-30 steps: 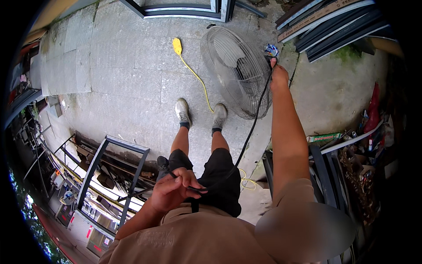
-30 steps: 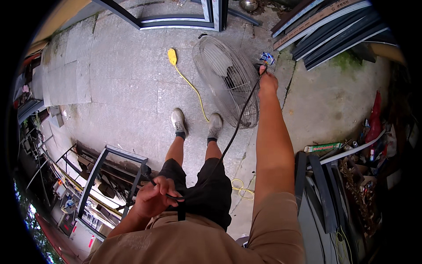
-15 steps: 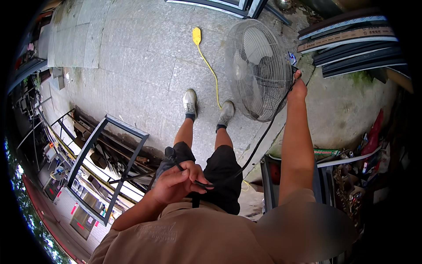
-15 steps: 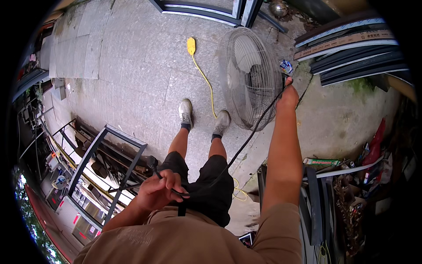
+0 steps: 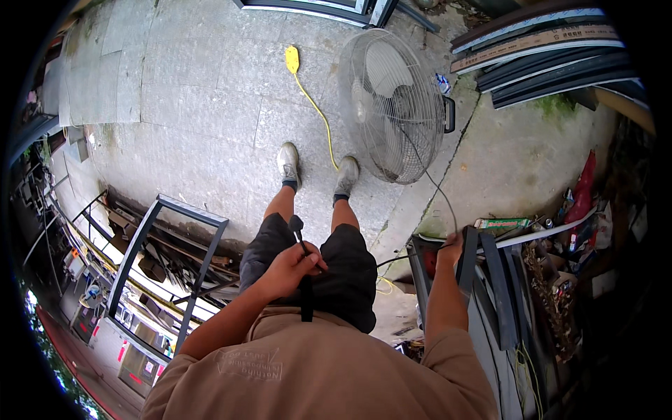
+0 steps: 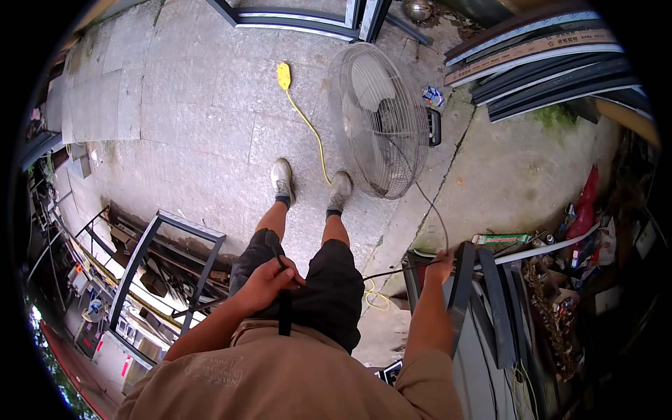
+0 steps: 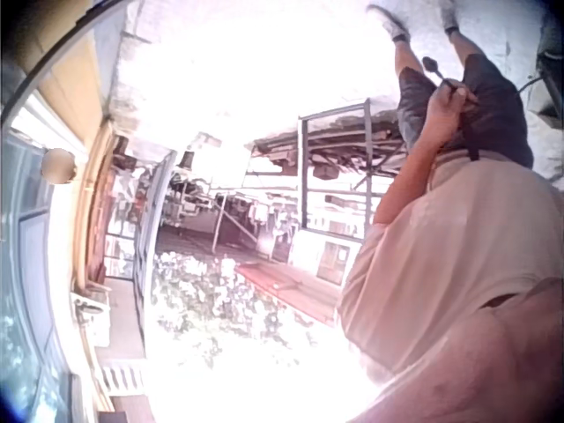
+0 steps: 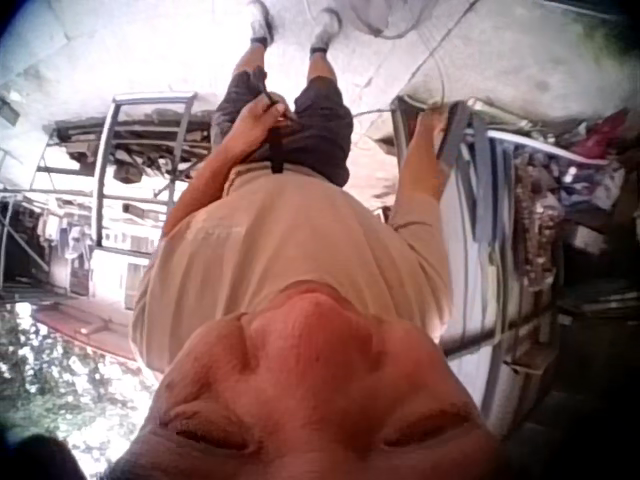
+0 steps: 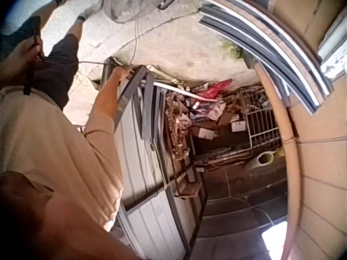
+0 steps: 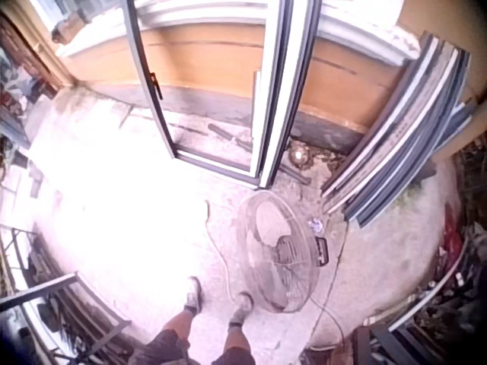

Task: The person coils a yellow extension cord by hand, hangs a loop of it onto a hook on a wall, and then positions an electric fan to plug its power cord into the yellow extension cord.

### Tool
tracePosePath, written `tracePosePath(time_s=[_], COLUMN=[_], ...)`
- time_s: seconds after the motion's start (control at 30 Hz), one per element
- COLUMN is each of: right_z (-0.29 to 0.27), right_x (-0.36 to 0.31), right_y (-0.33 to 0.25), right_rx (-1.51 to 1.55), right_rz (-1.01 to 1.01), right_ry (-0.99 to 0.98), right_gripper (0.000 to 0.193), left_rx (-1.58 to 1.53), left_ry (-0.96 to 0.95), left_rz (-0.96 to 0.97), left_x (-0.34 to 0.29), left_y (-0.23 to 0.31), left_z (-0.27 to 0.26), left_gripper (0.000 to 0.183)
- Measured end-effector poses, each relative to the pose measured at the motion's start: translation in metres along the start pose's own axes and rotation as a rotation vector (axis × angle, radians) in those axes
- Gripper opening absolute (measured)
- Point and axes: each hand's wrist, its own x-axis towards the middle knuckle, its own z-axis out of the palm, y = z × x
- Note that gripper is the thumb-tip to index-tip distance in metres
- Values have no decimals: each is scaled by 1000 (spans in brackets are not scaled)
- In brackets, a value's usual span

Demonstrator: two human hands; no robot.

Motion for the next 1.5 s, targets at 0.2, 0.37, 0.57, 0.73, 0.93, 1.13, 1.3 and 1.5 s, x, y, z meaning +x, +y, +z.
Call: tracePosePath(time_s=[0.2,0.37,0.57,0.73,0.93,1.13,1.3,1.5], right_z=[28,95,161,316,463,547,575,563], right_x=[-103,-132,-148,-114,-70,-27,-10,38], right_y=[-9,-191,-428,-547,-661,-719,-711,-641], right_rx=[-235,88,170,104,56,47,511,391], right_rz=[-247,-314,-391,-397,-407,-349,-200,-226], right_ry=[-490,-604,-602,-451,-274,-89,-522,-654], right_gripper=[50,42,46,63,74,69,50,41], left_rx=[106,84,-42,-77,-268,-334,-436,-410], left_ry=[334,525,569,608,534,380,395,378], left_rz=[155,320,294,211,139,49,8,14], left_x=[55,127,198,255,299,319,317,328], left_y=[-5,16,32,-18,-41,-11,-3,8], left_z=[-70,-172,-271,-327,-367,-385,-396,-384], left_gripper=[20,21,22,21,19,20,21,23])
